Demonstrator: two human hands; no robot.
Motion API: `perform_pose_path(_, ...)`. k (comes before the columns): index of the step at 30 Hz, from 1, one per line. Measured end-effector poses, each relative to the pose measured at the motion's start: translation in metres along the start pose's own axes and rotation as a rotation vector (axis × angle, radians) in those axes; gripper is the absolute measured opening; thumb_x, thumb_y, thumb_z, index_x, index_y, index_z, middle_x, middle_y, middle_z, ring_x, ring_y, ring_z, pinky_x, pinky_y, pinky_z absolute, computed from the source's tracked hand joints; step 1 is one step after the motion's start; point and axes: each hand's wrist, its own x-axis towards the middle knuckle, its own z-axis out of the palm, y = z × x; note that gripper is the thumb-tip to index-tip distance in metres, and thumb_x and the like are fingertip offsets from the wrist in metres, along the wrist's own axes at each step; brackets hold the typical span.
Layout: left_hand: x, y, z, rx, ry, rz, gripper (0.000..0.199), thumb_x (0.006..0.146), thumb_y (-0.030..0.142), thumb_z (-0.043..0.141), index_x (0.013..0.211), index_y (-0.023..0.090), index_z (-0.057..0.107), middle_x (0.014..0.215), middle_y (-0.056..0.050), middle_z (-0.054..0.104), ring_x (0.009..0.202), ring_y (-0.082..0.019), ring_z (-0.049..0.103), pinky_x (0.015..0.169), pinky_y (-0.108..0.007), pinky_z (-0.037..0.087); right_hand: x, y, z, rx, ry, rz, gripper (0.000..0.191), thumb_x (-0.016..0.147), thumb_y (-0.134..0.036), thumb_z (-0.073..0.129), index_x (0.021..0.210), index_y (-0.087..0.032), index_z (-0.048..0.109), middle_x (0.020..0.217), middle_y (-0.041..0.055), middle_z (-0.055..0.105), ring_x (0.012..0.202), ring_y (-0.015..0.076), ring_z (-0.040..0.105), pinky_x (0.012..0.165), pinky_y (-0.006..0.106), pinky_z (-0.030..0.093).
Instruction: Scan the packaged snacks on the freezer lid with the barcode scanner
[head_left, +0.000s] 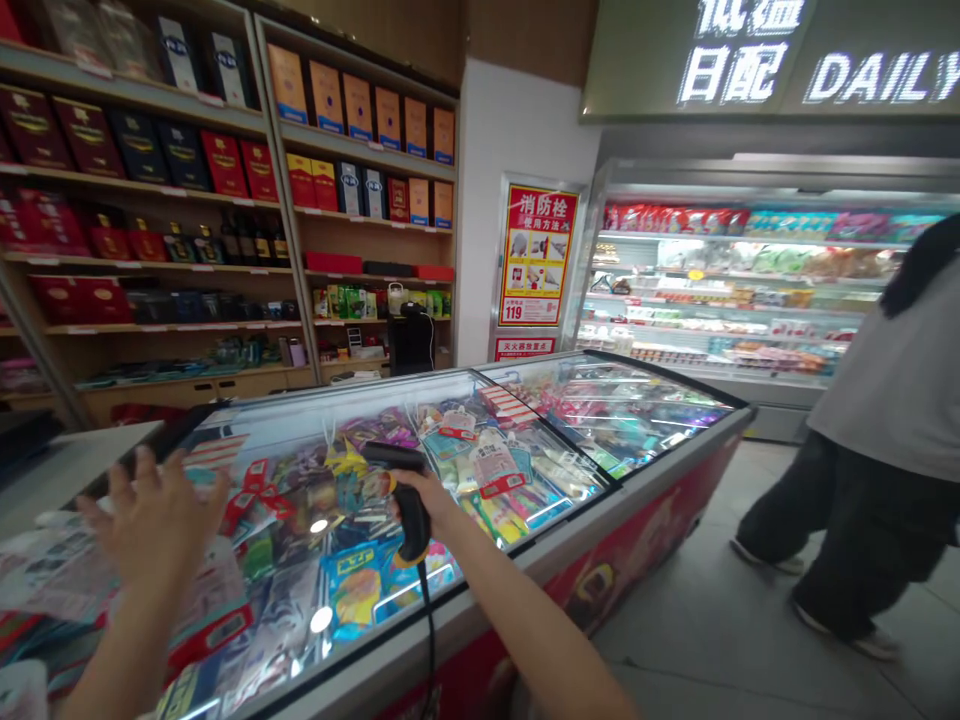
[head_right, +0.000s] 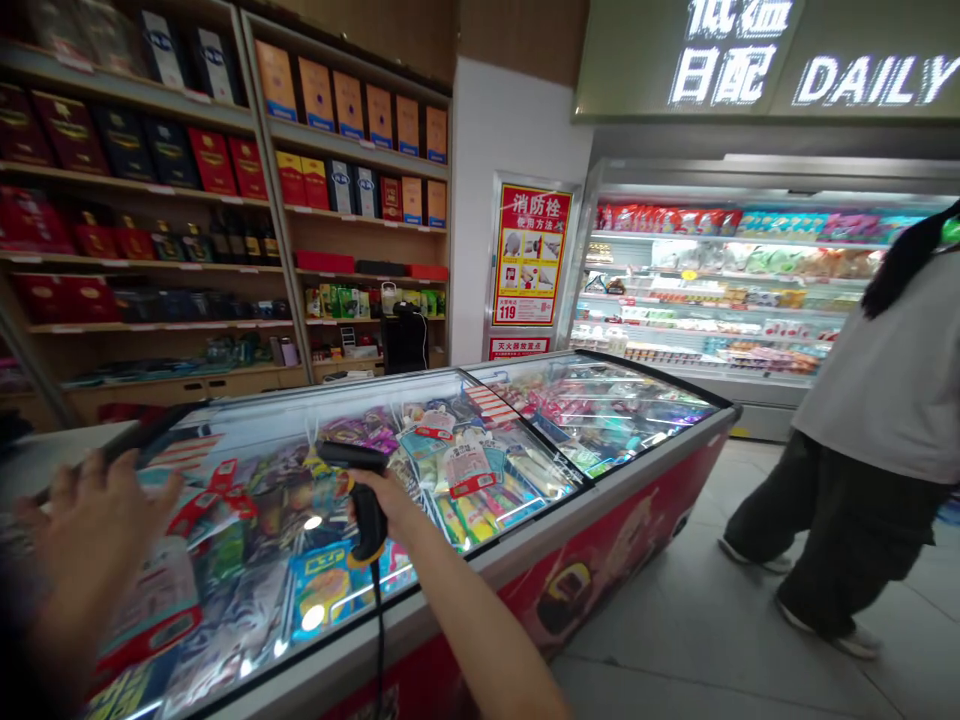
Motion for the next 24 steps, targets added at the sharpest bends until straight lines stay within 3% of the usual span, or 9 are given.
perform_pose_path(3, -0.014, 0.036, 0.021, 0.005, 0.106, 0.325, 0.054, 0.085, 0.045, 0.036, 0.135, 0.025, 0.038, 0.153, -0.003, 0.025, 0.141, -0.023, 0.019, 0.113, -0.045, 0.016, -0.021, -0.035, -0.038, -0.048, 0.079, -0.046, 0.03, 0.066, -0.036, 0.072, 0.083, -0.012, 0.064, 0.065, 0.0013, 0.064, 0.044, 0.0086, 0.052, 0.041, 0.021, 0.041)
perform_pose_path(6, -0.035, 0.073, 0.05, 0.038, -0.004, 0.443, 0.055, 0.082, 0.039, 0.045, 0.13, 0.009, 0.045, 0.145, -0.018, 0.037, 0.135, -0.034, 0.031, 0.106, -0.049, 0.029, -0.041, -0.065, -0.074, -0.065, 0.139, -0.073, 0.028, 0.068, -0.035, 0.071, 0.082, -0.012, 0.064, 0.067, 0.0013, 0.064, 0.044, 0.0078, 0.051, 0.04, 0.02, 0.04)
perform_pose_path(8, -0.055, 0.098, 0.07, 0.009, -0.054, 0.522, 0.057, 0.082, 0.037, 0.047, 0.131, 0.007, 0.043, 0.142, -0.022, 0.039, 0.131, -0.037, 0.036, 0.102, -0.051, 0.033, -0.052, -0.082, -0.096, -0.064, 0.182, -0.06, 0.027, 0.07, -0.035, 0.069, 0.085, -0.013, 0.064, 0.062, 0.0003, 0.062, 0.042, 0.0081, 0.049, 0.038, 0.02, 0.039)
perform_pose_path(10, -0.079, 0.122, 0.088, -0.061, -0.12, 0.575, 0.059, 0.082, 0.036, 0.049, 0.134, 0.009, 0.039, 0.138, -0.023, 0.043, 0.126, -0.034, 0.043, 0.099, -0.046, 0.037, -0.062, -0.096, -0.118, -0.062, 0.232, -0.035, 0.026, 0.072, -0.036, 0.067, 0.085, -0.014, 0.063, 0.054, -0.001, 0.059, 0.041, 0.009, 0.048, 0.036, 0.02, 0.037)
perform_pose_path(13, -0.115, 0.154, 0.112, -0.136, -0.336, 0.58, 0.059, 0.084, 0.039, 0.048, 0.134, 0.011, 0.036, 0.131, -0.02, 0.051, 0.117, -0.028, 0.052, 0.093, -0.039, 0.042, -0.072, -0.109, -0.15, -0.044, 0.325, -0.076, 0.019, 0.073, -0.033, 0.066, 0.081, -0.015, 0.062, 0.055, -0.0009, 0.059, 0.041, 0.0086, 0.048, 0.038, 0.019, 0.039)
perform_pose_path(17, -0.147, 0.187, 0.136, -0.063, -0.62, 0.525, 0.055, 0.084, 0.048, 0.046, 0.125, 0.012, 0.048, 0.121, -0.018, 0.057, 0.11, -0.027, 0.055, 0.089, -0.034, 0.042, -0.079, -0.111, -0.19, -0.008, 0.341, -0.07, 0.019, 0.073, -0.033, 0.067, 0.08, -0.016, 0.061, 0.056, -0.0021, 0.057, 0.042, 0.0077, 0.048, 0.037, 0.018, 0.039)
perform_pose_path(20, -0.16, 0.202, 0.149, 0.006, -0.694, 0.534, 0.058, 0.081, 0.057, 0.045, 0.116, 0.012, 0.056, 0.118, -0.018, 0.057, 0.113, -0.029, 0.051, 0.09, -0.035, 0.039, -0.078, -0.105, -0.213, 0.048, 0.334, -0.092, 0.02, 0.073, -0.034, 0.066, 0.082, -0.016, 0.061, 0.061, -0.0021, 0.058, 0.043, 0.0065, 0.048, 0.039, 0.017, 0.039)
perform_pose_path(24, -0.172, 0.213, 0.164, 0.033, -0.684, 0.495, 0.066, 0.07, 0.066, 0.053, 0.109, 0.012, 0.06, 0.123, -0.019, 0.051, 0.122, -0.035, 0.04, 0.094, -0.042, 0.035, -0.076, -0.096, -0.229, 0.142, 0.316, -0.104, 0.022, 0.076, -0.037, 0.06, 0.085, -0.016, 0.062, 0.066, 0.0007, 0.061, 0.046, 0.0078, 0.051, 0.04, 0.018, 0.041)
